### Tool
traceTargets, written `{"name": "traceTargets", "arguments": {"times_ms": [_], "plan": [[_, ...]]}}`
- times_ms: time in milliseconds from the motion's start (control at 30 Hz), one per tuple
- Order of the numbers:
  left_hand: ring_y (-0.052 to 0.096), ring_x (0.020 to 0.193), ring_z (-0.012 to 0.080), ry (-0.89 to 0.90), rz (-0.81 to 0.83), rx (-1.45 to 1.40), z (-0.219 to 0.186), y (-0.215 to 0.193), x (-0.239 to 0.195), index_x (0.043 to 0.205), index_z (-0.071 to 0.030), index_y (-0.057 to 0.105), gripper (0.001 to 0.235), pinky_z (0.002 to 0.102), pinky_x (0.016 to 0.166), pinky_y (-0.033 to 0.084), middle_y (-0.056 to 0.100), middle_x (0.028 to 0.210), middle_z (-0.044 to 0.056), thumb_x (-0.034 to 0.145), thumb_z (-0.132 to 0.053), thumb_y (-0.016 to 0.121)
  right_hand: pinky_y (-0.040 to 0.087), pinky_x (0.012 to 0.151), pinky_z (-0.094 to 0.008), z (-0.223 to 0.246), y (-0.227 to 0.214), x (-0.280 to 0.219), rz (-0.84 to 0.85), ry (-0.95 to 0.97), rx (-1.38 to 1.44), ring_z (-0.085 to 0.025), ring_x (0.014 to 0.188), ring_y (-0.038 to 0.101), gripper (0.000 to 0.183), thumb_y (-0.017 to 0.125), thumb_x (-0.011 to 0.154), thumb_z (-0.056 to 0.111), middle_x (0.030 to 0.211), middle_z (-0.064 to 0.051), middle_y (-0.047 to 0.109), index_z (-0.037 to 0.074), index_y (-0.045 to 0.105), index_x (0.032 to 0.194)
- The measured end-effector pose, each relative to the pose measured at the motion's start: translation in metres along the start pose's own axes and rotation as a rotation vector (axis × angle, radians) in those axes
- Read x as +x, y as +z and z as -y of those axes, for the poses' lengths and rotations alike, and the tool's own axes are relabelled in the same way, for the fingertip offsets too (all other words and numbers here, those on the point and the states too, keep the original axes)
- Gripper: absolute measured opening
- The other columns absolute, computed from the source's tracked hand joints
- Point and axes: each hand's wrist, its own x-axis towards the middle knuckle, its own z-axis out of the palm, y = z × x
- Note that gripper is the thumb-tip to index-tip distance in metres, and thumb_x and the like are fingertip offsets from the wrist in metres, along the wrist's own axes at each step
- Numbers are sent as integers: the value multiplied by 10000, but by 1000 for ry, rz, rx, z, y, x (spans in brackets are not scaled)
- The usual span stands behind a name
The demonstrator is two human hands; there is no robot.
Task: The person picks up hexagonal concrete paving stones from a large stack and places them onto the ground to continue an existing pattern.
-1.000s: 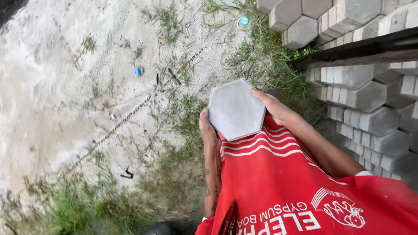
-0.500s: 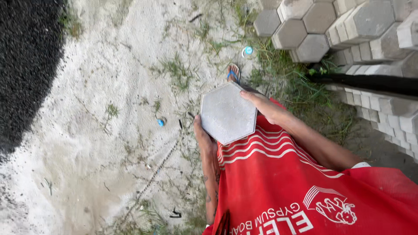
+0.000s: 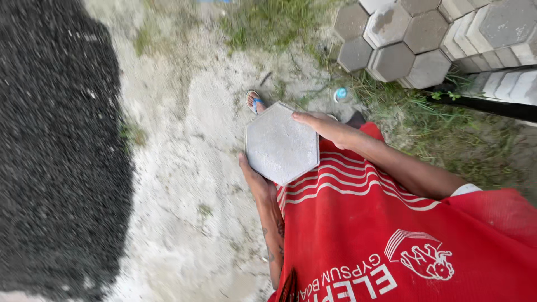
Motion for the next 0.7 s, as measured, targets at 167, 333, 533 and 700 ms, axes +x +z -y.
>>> {"name": "traceTargets", "arguments": {"times_ms": [167,333,533,700], "plan": [[638,1077,303,28,161,235,-109,73,82,1247,-50,648,535,524,992,522,640,1223,191,904,-454,715,175,1262,-509,80,25,70,-188,-71,257,-389,1523,254,752,575,950,528,1585,-266,378,-12,475,1463],[668,893,200,114,413,527,-169,108,249,1063,-109,673,348,399,801,605,658,980,92,922,-420,739,179,1246,-514,164,47,110,-350,-96,499,-380,1520,268,800,580,909,633,1571,-231,406,23,522,1424],[658,828,221,74,604,779,-208,235,313,1095,-89,643,469,406,720,597,637,919,114,838,-434,829,124,1239,-557,220,17,154,-522,-176,774,-417,1530,198,815,579,911,663,1602,-246,335,38,514,1430],[554,1031,367,17,679,957,-207,372,296,1387,4,445,885,564,878,509,515,1138,246,775,-460,884,315,1178,-499,254,-50,191,-669,-210,1009,-375,1445,392,758,604,895,618,1533,-211,462,69,543,1414]]}}
